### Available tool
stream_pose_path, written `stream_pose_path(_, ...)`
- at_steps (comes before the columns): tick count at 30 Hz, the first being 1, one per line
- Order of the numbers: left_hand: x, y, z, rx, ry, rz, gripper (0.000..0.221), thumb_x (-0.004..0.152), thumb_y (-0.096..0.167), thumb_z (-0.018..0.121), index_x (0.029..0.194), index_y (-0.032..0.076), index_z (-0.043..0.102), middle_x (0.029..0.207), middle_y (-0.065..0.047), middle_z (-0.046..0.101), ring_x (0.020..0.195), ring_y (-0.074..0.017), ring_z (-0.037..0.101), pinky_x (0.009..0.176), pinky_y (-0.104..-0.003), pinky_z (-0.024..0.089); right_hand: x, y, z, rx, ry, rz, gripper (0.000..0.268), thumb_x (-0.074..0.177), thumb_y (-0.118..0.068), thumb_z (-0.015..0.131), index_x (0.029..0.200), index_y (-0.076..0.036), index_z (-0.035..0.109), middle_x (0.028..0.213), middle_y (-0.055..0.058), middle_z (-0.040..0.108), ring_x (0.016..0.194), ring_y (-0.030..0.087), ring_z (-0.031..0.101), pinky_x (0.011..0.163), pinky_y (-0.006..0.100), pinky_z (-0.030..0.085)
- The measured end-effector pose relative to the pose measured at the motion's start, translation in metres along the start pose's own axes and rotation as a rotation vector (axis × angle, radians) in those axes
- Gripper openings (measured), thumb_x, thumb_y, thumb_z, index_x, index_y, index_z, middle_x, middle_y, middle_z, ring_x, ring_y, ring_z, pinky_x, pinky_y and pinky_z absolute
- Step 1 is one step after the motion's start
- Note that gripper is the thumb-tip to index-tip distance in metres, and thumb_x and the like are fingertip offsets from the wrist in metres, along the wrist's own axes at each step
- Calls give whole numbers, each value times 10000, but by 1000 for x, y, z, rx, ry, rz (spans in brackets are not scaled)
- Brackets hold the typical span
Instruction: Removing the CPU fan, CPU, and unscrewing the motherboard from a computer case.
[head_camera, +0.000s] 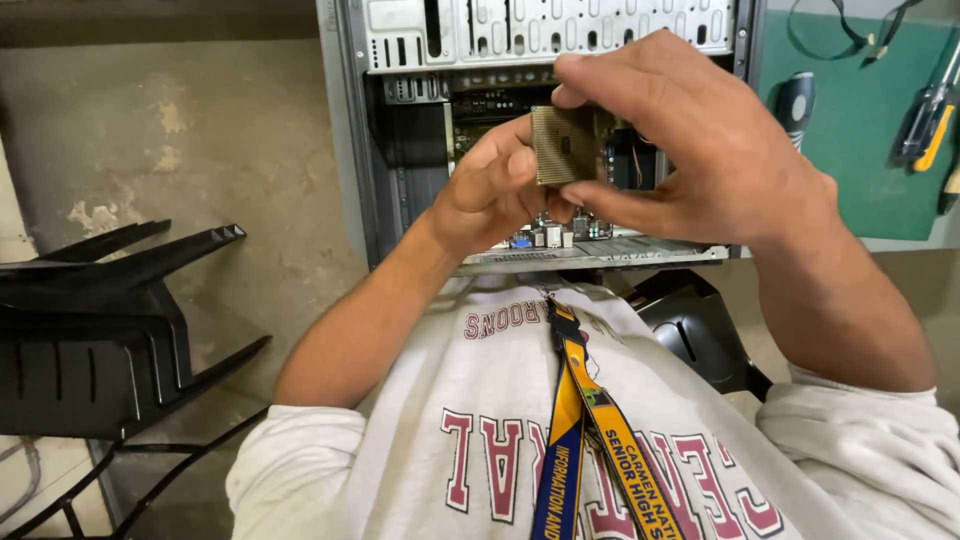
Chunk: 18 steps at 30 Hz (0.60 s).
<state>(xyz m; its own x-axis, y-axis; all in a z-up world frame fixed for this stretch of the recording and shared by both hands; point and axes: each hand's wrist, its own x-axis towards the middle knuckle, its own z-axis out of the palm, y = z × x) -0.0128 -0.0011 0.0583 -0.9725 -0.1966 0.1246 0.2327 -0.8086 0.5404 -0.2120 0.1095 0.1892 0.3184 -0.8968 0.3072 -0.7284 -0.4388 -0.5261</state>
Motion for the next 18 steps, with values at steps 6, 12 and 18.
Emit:
stream_pose_path(6, 11, 17, 5, 198, -12, -73, 757, 1017, 639, 773, 1458, 65, 548, 1273, -114, 695, 1076, -249, 720, 853, -334, 597, -19, 12, -16, 4, 20, 125, 783, 1056, -100, 894, 1660, 80, 430, 1481, 246, 680, 1264, 440, 631, 1161, 569, 456)
stream_pose_path(12, -38, 76, -33, 661, 294, 167, 484, 1147, 326, 652, 1537, 68, 524, 1445, -158, 660, 1201, -236, 730, 1096, -360, 663, -108, 91, -74, 76, 333, 285, 623, 1188, 176, 921, 1592, 177, 446, 1482, 360, 556, 1348, 522, 669, 1082, 539, 509)
stream_pose_path(18, -117, 67, -96, 1791, 1248, 401, 379, 1127, 112, 781, 1428, -63, 631, 1341, -242, 634, 1178, -375, 611, 1068, -475, 496, -176, 261, -91, 196, 571, 494, 566, 1143, 51, 892, 1489, 8, 447, 1349, 242, 558, 1239, 380, 622, 940, 442, 547)
